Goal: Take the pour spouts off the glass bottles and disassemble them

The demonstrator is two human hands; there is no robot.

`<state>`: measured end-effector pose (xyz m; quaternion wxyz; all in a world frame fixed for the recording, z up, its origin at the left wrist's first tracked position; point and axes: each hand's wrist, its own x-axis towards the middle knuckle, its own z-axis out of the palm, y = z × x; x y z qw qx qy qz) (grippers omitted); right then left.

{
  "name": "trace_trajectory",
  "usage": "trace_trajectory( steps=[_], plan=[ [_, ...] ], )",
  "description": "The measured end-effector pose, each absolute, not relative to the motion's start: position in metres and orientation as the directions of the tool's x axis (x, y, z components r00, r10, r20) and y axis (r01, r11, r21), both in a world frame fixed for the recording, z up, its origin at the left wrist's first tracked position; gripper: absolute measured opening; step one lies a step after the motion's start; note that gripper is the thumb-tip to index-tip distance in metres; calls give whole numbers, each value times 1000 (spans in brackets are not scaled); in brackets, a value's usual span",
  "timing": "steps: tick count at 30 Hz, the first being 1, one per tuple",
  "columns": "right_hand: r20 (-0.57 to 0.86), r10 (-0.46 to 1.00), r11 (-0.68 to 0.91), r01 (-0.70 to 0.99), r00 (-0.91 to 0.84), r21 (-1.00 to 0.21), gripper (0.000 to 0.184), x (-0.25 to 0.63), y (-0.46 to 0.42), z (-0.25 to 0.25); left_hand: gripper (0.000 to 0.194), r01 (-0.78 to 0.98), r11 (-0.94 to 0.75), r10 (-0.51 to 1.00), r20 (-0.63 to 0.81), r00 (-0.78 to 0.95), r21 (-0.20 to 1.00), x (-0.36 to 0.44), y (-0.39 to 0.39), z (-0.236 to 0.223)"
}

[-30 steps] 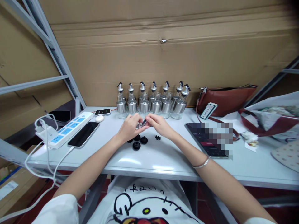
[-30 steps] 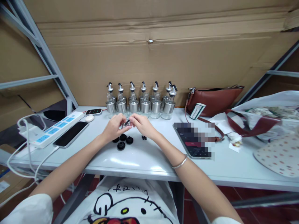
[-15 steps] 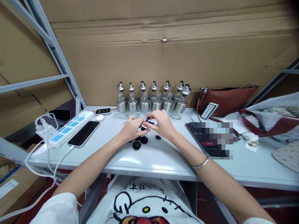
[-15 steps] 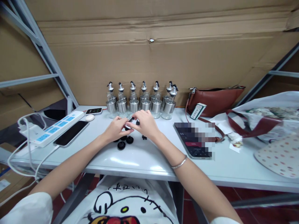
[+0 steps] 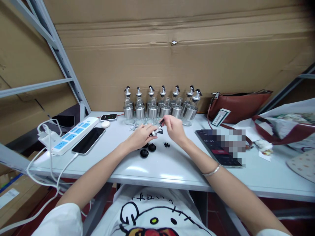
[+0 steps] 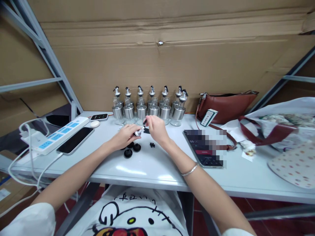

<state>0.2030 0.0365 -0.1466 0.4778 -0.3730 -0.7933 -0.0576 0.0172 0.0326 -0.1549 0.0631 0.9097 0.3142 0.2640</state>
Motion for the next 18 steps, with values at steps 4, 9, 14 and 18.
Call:
trace_trajectory(
  steps=[4, 9, 14, 18],
  plan=[
    [785, 618, 628, 629, -47, -457, 32, 211, 37, -137, 25, 550, -790, 609, 455, 649, 273, 14, 34, -155],
    [437, 899, 304, 765, -33, -568, 16, 217, 47, -137, 26, 595, -770, 598, 587, 546, 230, 7, 36, -153],
    [133, 978, 205, 818, -158, -538, 20, 220, 55, -150, 25, 591, -786, 559, 616, 556, 180, 6, 36, -153],
    [97, 971, 237, 867, -217, -439, 14, 225, 56, -155, 25, 579, -801, 531, 626, 571, 153, 7, 36, -153]
  ],
)
